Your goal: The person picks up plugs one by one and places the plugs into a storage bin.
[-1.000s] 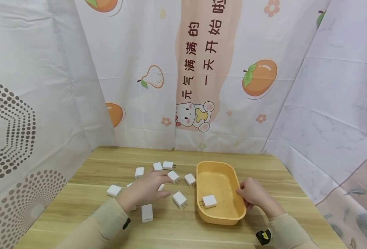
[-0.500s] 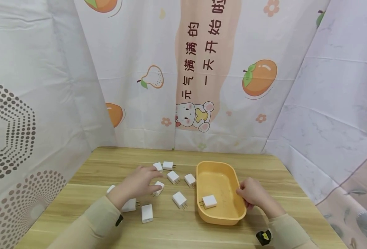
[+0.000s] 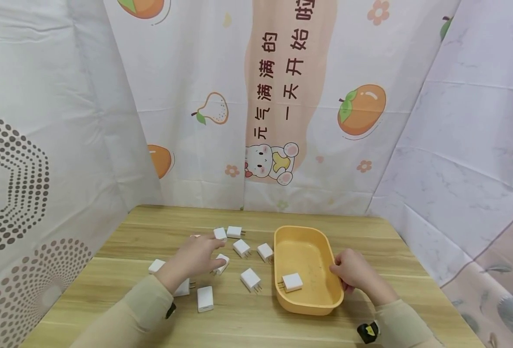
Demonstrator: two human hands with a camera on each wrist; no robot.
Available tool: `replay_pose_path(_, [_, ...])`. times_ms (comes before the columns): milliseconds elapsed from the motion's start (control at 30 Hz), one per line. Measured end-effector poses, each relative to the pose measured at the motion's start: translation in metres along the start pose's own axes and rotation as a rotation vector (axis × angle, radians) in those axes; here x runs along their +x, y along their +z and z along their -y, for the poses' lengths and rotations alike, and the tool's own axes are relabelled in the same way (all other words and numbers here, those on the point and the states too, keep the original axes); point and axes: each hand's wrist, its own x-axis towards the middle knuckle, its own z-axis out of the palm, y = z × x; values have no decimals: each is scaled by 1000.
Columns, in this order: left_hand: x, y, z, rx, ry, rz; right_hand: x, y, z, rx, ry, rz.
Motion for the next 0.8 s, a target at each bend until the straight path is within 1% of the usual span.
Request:
replay_pose_path(133, [5,6,-2,-37,-79,38,0,0,0,1,-7,-8])
replay_pose_path(300, [8,12,-5,-67,-127,64,1,0,-1,-1,-10,-9])
replay_pose_path(467, [11,14,-8,-65,-144,86,0,0,-1,-4,-8,-13])
replay_pose_path(700, [16,21,-8,-20,-150,95,-1,0,1,-11,-13,-13])
replay_pose_path(800, [18,23,-9,-9,-157,110,-1,0,2,-10,-11,-11])
